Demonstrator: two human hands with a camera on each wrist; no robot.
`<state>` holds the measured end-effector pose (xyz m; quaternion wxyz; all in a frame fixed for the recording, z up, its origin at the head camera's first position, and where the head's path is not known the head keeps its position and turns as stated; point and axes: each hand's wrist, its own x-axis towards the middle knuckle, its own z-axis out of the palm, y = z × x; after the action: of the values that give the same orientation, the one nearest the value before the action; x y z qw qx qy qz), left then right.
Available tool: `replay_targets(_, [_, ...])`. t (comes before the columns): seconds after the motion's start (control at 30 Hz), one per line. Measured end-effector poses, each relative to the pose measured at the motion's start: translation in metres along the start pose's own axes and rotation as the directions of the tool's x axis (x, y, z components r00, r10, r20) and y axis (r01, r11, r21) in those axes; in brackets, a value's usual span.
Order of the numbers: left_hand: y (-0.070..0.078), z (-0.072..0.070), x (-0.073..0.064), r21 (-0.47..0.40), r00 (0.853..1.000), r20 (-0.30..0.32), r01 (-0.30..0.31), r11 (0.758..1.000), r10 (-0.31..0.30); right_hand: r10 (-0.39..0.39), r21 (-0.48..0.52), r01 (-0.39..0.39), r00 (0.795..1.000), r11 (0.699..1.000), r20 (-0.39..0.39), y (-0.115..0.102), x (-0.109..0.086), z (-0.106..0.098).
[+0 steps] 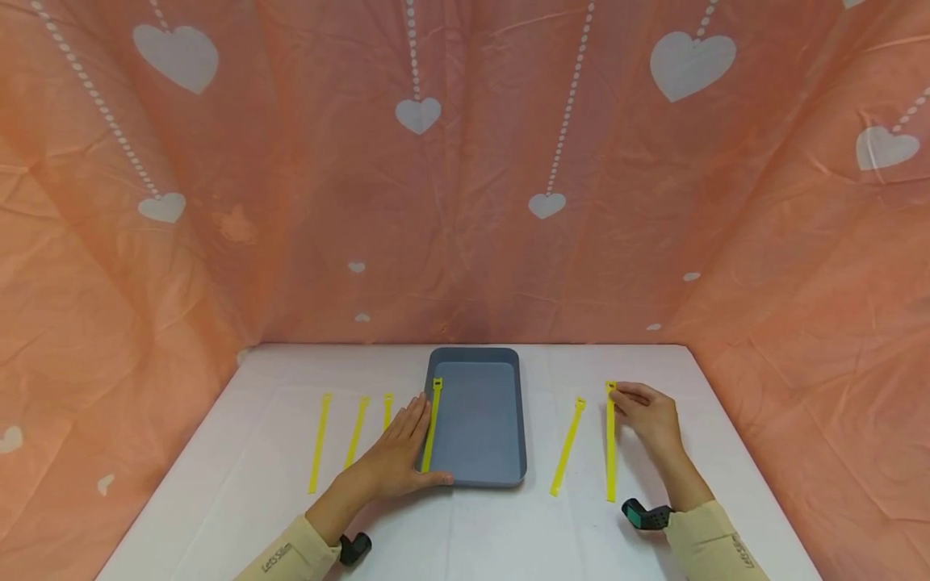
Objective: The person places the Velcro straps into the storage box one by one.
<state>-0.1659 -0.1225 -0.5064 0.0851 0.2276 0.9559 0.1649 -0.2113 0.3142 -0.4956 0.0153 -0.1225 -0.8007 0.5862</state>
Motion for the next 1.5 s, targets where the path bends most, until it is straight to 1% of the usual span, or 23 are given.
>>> replay_targets(0.17, [0.001,-0.001,-0.001,0.009,1.000,-0.002,0.000,1.000,0.000,-0.043,-0.001,0.043,0.999,0.999,0.004,-0.009,-0.003,0.005])
replay_targets(0.33, [-0.001,0.002,-0.001,0.001,1.000,-0.018,-0.009,1.000,0.009,-0.093,-0.004,0.093,0.996,0.996,0.006,-0.020,-0.006,0.013])
replay_targets(0.53, [-0.003,0.004,-0.001,-0.039,0.998,-0.047,-0.034,0.999,0.032,-0.117,0.018,0.116,0.992,0.993,0.039,-0.031,-0.009,0.020])
replay_targets(0.7, [-0.002,0.003,-0.002,-0.034,0.999,-0.035,-0.031,0.999,0.030,-0.148,0.047,0.145,0.988,0.988,0.054,-0.039,-0.011,0.023])
replay_targets(0.93, [0.000,0.001,-0.001,0.002,1.000,-0.021,-0.007,1.000,0.007,-0.162,0.058,0.157,0.983,0.986,0.086,-0.052,-0.015,0.028])
replay_targets(1.0, [0.000,0.001,-0.001,0.005,1.000,-0.014,0.000,1.000,0.000,-0.167,0.081,0.159,0.981,0.984,0.102,-0.056,-0.016,0.031])
replay_targets(1.1, [-0.001,0.002,-0.001,-0.006,1.000,-0.024,-0.005,1.000,0.005,-0.165,0.116,0.150,0.978,0.982,0.126,-0.061,-0.016,0.035])
replay_targets(1.23, [-0.001,0.001,0.000,-0.001,1.000,-0.019,-0.002,1.000,0.002,-0.172,0.142,0.151,0.974,0.978,0.150,-0.067,-0.016,0.041])
replay_targets(1.33, [0.000,0.001,0.000,0.003,1.000,-0.009,0.007,1.000,-0.007,-0.194,0.169,0.165,0.966,0.972,0.172,-0.070,-0.015,0.046])
replay_targets(1.5, [0.000,0.002,0.000,-0.011,1.000,-0.010,0.006,1.000,-0.006,-0.200,0.211,0.154,0.956,0.965,0.216,-0.079,-0.014,0.053])
